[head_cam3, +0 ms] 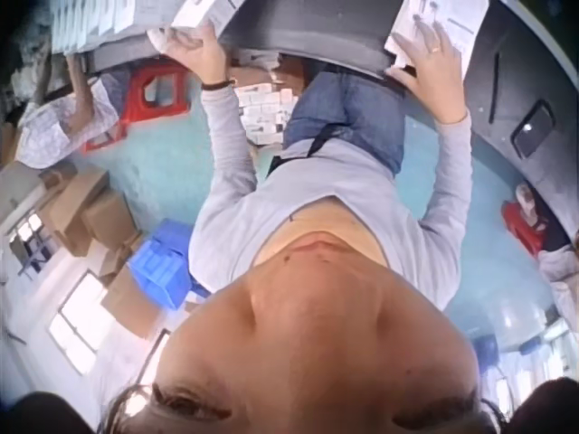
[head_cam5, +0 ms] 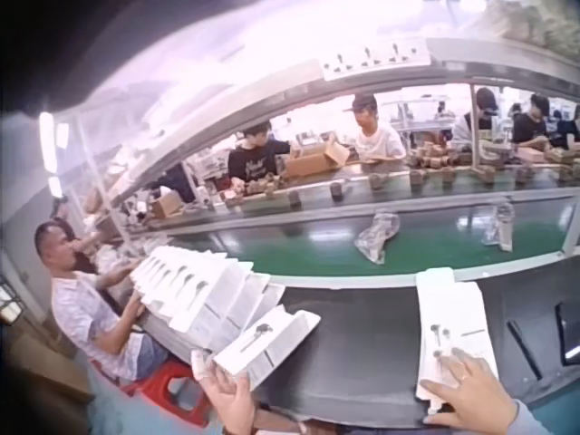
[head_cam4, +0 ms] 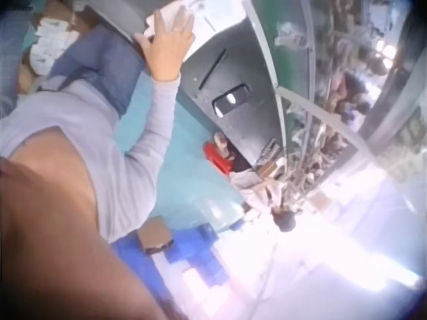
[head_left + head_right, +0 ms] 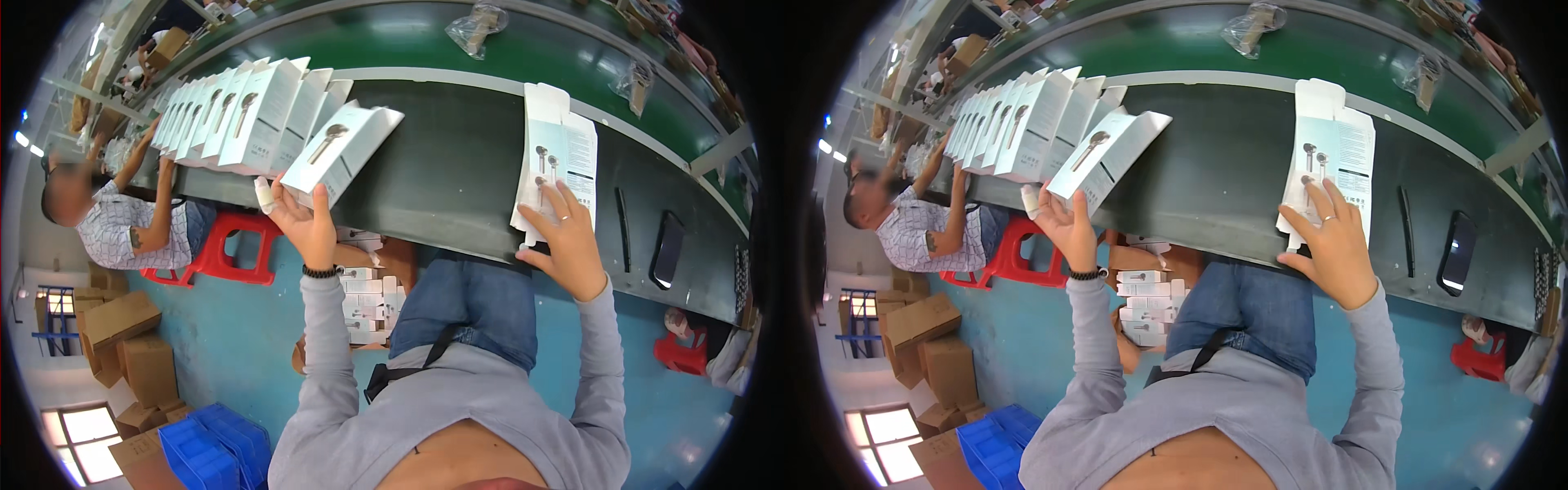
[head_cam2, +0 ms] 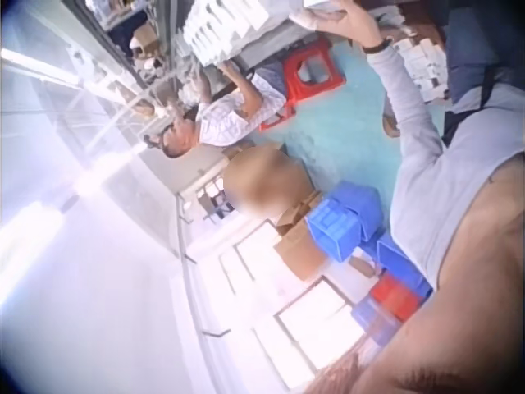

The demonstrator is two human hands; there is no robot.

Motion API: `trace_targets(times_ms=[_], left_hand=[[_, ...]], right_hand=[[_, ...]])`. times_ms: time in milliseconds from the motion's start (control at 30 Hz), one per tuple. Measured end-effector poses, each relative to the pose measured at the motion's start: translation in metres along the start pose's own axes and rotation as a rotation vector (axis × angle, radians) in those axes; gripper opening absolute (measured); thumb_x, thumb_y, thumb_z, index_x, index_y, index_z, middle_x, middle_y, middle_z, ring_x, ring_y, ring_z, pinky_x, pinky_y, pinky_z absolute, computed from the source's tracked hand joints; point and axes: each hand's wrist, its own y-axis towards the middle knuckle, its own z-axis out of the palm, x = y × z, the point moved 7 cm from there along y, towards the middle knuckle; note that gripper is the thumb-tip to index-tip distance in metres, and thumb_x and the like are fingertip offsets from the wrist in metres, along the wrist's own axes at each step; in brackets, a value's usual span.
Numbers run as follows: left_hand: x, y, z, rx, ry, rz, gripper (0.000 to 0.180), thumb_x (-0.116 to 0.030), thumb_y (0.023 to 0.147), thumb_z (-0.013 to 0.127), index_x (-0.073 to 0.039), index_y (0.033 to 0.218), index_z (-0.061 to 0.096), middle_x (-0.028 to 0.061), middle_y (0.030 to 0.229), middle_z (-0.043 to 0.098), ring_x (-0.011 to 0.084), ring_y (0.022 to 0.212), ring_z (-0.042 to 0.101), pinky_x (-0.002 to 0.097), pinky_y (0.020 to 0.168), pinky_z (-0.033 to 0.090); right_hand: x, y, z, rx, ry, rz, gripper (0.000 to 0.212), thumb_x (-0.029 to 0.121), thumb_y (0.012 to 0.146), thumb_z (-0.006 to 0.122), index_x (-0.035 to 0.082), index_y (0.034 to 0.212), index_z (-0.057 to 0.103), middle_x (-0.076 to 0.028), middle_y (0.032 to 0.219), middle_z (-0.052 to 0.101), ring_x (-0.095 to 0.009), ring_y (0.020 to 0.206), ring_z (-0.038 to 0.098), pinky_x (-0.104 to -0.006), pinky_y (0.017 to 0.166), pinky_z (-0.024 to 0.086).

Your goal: Assembling and folding cardboard boxes for earphones on a factory assembly line.

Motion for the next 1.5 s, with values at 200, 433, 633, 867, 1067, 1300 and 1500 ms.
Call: trace_targets(times_ms=[200, 433, 633, 867, 1067, 1300, 1500], left_hand=[[0.048, 0.002, -0.007, -0.145, 0.722, -0.017, 0.083, -0.015, 0.073, 0.071, 0.000, 0.136, 0.019, 0.0122, 0.121, 0.039, 0.0210, 0.093, 0.040, 0.0326, 0.084, 0.036], [0.015, -0.018, 0.020, -0.010, 0.629, 0.031, 0.093, -0.011, 0.069, 0.075, 0.000, 0.137, 0.012, 0.0133, 0.118, 0.033, 0.0163, 0.087, 0.038, 0.0289, 0.077, 0.035], [-0.093, -0.037, 0.115, 0.434, 0.322, 0.502, 0.099, -0.031, 0.059, 0.082, -0.026, 0.138, 0.022, 0.0174, 0.133, 0.028, 0.0326, 0.121, 0.032, 0.0535, 0.099, 0.022], [-0.118, -0.055, 0.163, 1.100, 0.639, 0.501, 0.057, -0.026, 0.058, 0.072, -0.038, 0.111, 0.055, 0.0152, 0.132, 0.036, 0.0364, 0.121, 0.036, 0.0656, 0.094, 0.016], [-0.125, -0.057, 0.149, 1.042, 0.355, 0.502, 0.072, -0.019, 0.047, 0.078, -0.023, 0.114, 0.055, 0.0168, 0.117, 0.048, 0.0356, 0.102, 0.051, 0.0479, 0.083, 0.041], [-0.131, -0.042, 0.137, 0.852, 0.194, 0.272, 0.061, -0.013, 0.061, 0.080, 0.001, 0.114, 0.051, 0.0064, 0.072, 0.066, 0.0236, 0.057, 0.063, 0.0270, 0.057, 0.049], [-0.108, -0.056, 0.142, 0.578, 0.006, -0.170, 0.050, -0.002, 0.072, 0.071, 0.003, 0.115, 0.046, 0.0108, 0.085, 0.063, 0.0130, 0.073, 0.060, 0.0259, 0.062, 0.048]], right_hand=[[-0.014, -0.010, 0.013, 0.021, 0.012, 0.014, 0.050, 0.019, 0.057, 0.076, 0.017, 0.106, 0.063, -0.009, 0.123, 0.049, -0.032, 0.111, 0.043, -0.0408, 0.088, 0.037], [-0.015, -0.020, -0.022, -0.274, 0.173, -0.069, 0.040, 0.011, 0.062, 0.072, 0.010, 0.101, 0.064, -0.012, 0.092, 0.055, -0.027, 0.082, 0.053, -0.0335, 0.068, 0.043], [0.002, -0.034, -0.089, -0.834, 0.583, -0.110, 0.023, 0.015, 0.089, 0.052, -0.004, 0.097, 0.060, -0.010, 0.077, 0.053, -0.013, 0.058, 0.045, -0.0256, 0.052, 0.036], [0.004, -0.011, -0.049, -0.421, 1.006, 0.254, 0.020, 0.012, 0.089, 0.051, -0.004, 0.095, 0.062, -0.008, 0.077, 0.063, -0.010, 0.065, 0.058, -0.0224, 0.060, 0.046], [0.010, -0.011, -0.054, -0.472, 0.645, -0.047, 0.012, 0.001, 0.076, 0.062, -0.002, 0.087, 0.065, -0.011, 0.061, 0.058, -0.021, 0.052, 0.057, -0.0282, 0.048, 0.044], [0.011, -0.020, 0.002, -0.361, 1.530, 0.020, 0.058, 0.032, 0.073, 0.072, -0.004, 0.113, 0.050, -0.014, 0.106, 0.059, -0.019, 0.095, 0.057, -0.0322, 0.085, 0.043], [0.039, -0.031, 0.055, -0.341, 1.392, 0.358, 0.042, 0.020, 0.083, 0.063, 0.000, 0.117, 0.049, -0.010, 0.109, 0.058, -0.017, 0.098, 0.054, -0.0306, 0.084, 0.044]])
